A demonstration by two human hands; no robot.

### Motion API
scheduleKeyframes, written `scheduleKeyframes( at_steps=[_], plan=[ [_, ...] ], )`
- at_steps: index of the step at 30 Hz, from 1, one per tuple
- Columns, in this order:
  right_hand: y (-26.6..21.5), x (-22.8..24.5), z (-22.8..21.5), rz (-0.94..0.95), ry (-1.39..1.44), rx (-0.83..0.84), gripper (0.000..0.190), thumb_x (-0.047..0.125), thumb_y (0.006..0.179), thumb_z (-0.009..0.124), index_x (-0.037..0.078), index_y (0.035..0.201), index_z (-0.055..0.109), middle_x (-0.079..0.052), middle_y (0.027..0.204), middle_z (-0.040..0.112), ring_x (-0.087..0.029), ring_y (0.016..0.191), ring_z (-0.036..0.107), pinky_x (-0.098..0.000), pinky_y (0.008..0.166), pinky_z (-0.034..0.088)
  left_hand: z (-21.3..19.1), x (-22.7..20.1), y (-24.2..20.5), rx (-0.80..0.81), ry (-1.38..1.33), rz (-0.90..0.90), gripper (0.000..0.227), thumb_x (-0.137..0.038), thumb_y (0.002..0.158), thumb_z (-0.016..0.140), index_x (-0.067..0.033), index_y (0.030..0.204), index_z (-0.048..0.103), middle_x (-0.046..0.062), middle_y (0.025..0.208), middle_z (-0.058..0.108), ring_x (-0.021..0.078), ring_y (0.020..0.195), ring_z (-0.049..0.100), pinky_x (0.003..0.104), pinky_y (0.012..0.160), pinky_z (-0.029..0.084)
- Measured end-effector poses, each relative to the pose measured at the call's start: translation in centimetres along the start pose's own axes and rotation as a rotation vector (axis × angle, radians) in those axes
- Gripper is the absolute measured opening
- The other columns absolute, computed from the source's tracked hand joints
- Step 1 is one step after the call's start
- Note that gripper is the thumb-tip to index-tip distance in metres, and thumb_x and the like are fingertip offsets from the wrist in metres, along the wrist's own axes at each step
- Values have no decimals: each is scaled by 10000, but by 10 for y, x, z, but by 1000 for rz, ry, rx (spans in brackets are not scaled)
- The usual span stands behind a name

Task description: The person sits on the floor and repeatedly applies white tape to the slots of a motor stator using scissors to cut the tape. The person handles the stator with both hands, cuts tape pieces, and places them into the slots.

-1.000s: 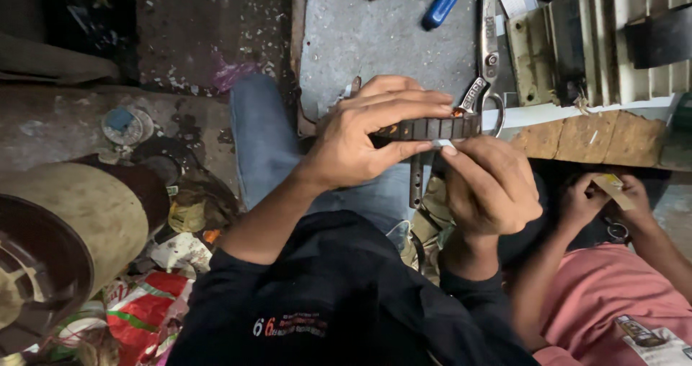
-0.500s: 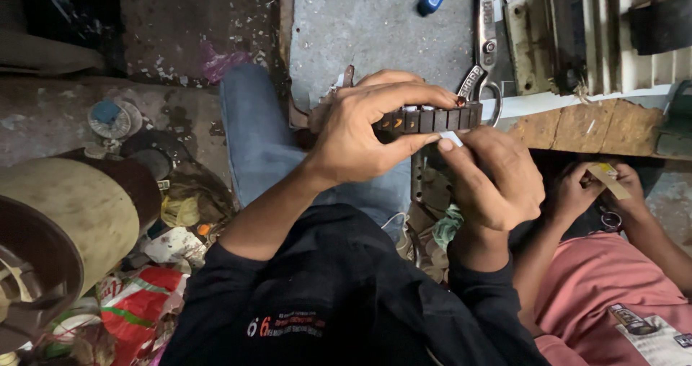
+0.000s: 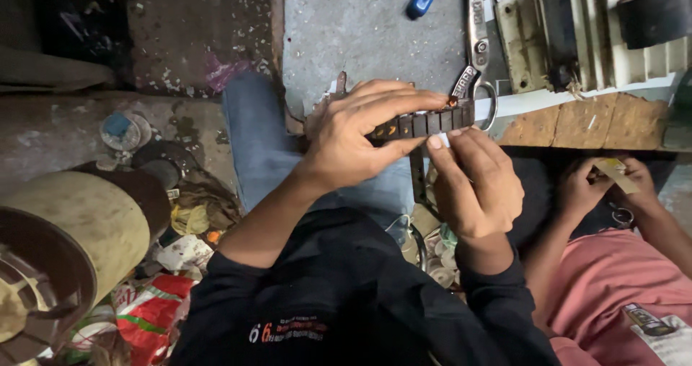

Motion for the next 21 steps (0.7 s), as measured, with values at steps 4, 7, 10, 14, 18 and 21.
scheduleKeyframes(
  at_steps=[4,7,10,14,18,21],
  plan=[
    [1,-2,0,-23,-21,72,254,-118,883,719,-3,1101,779,-158,1032,719,-347,990,749,-423,916,645,0,3,-4,18,56,-14,465,-83,836,872,-118,1271,713,17,1278,734,218,1225,702,341,1068,584],
    [5,0,-6,-9,1,102,261,-116,879,713,0,1103,780,-148,1034,721,-334,1003,747,-403,912,638,0,3,-8,22,27,-35,463,-75,855,867,-119,1286,707,13,1291,733,222,1247,700,349,1094,580],
    [12,-1,-13,52,38,101,246,-65,875,758,38,1097,785,-114,1036,723,-304,997,728,-384,902,616,1,0,-6,36,-27,-8,485,-88,846,872,-98,1297,695,30,1299,720,242,1255,685,373,1116,558],
    [13,2,-12,33,21,58,266,-108,855,737,45,1068,783,-96,1004,715,-288,961,714,-377,875,603,4,3,-9,53,-76,-8,467,-79,863,865,-81,1297,692,39,1321,715,248,1277,677,382,1147,544],
    [16,3,-15,55,23,131,295,-82,826,743,31,1095,782,-119,1033,721,-307,993,702,-384,891,588,1,0,-9,32,-49,-13,482,-76,841,868,-76,1291,694,40,1304,722,248,1269,682,378,1139,548],
    [16,4,-19,82,19,165,328,-55,779,743,35,1091,785,-127,1039,725,-314,980,697,-388,872,580,0,-2,-8,24,-47,-22,482,-68,835,865,-73,1286,695,44,1296,727,249,1260,684,374,1124,552]
  ],
)
Point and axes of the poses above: each hand's wrist, its own y-axis towards the middle knuckle, its own z-axis out of the palm, x = y × z, the point moved 6 cm from there along y, towards the middle knuckle
